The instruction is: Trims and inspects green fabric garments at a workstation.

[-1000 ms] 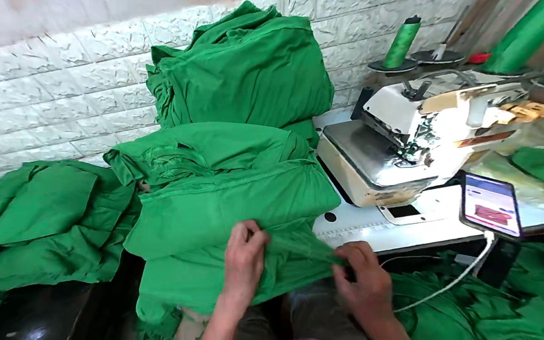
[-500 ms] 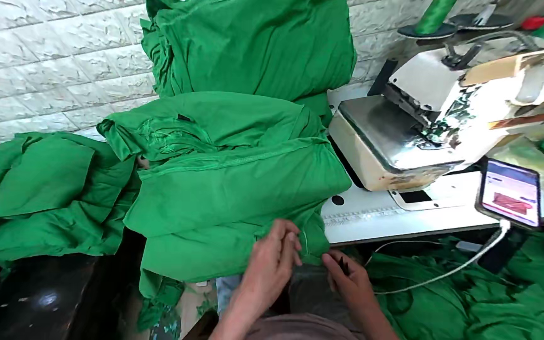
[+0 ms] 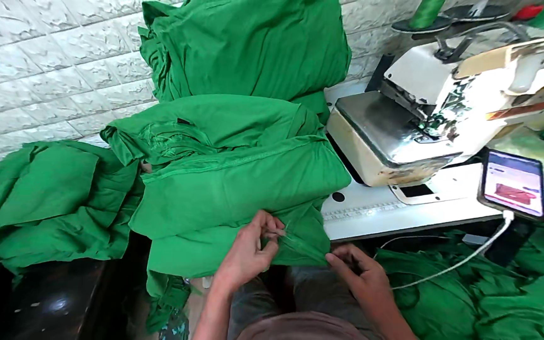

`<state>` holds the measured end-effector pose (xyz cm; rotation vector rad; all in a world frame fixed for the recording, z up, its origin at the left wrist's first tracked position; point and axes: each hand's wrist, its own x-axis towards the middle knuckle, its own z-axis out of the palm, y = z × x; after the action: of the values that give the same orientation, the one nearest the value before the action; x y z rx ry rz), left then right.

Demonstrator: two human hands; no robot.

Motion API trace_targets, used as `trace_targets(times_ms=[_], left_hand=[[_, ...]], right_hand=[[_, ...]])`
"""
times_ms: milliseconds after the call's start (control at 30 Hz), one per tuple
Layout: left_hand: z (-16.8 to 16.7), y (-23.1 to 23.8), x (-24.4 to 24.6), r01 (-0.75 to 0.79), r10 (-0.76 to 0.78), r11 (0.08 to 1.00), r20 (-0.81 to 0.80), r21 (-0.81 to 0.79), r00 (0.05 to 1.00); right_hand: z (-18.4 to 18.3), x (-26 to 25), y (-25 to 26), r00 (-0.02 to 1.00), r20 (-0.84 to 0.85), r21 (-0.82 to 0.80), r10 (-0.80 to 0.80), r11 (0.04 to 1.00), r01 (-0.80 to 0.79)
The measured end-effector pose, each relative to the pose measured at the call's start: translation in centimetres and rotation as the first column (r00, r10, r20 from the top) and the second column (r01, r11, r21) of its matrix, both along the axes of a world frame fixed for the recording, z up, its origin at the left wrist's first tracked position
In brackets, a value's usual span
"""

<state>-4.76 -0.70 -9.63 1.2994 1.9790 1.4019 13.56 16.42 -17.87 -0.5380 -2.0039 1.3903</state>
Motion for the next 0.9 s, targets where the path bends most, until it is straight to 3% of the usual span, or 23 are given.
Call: trace_targets(times_ms=[100, 200, 267, 333, 433, 600, 900], left_hand=[[0.2, 0.2, 0.6, -0.041, 0.04, 0.999, -0.093, -0.011, 0.995], [0.5, 0.8, 1.5, -0.072, 0.065, 0.997, -0.248, -0.019, 0.966], [0.2, 1.3, 1.9, -0.089, 0.087, 0.996, -0.334, 0.009, 0.939], [-0.2, 1.7, 2.1, -0.114, 0.111, 0.993, -0.383, 0.016, 0.917], [-0.4, 1.8, 2.1, -0.129, 0.101, 0.991, -0.441, -0.035, 0.892], [-0.9, 1.8, 1.2, -0.107, 0.1, 0.994, -0.595, 0.023, 0.797], [-1.8, 1.7, 1.4, -0.119, 0.178, 0.983, -0.607, 0.137, 0.775]], right_hand=[[1.7, 0.7, 1.1, 0.981, 0.137, 0.282, -0.138, 0.955, 0.095], [4.2, 1.0, 1.7, 0.965, 0.216, 0.408, -0.148, 0.912, 0.049], [5.5, 0.5, 1.6, 0.978, 0.203, 0.364, -0.049, 0.931, -0.029], [6.1, -0.5, 1.2, 0.984, 0.1, 0.274, 0.148, 0.947, -0.17], [6.1, -2.4, 0.5, 0.92, 0.027, 0.181, 0.391, 0.903, -0.389], [5.5, -4.0, 0.0, 0.938, 0.148, 0.212, 0.314, 0.916, -0.34], [6.5, -4.3, -0.3, 0.926, 0.322, 0.409, 0.196, 0.854, -0.323]])
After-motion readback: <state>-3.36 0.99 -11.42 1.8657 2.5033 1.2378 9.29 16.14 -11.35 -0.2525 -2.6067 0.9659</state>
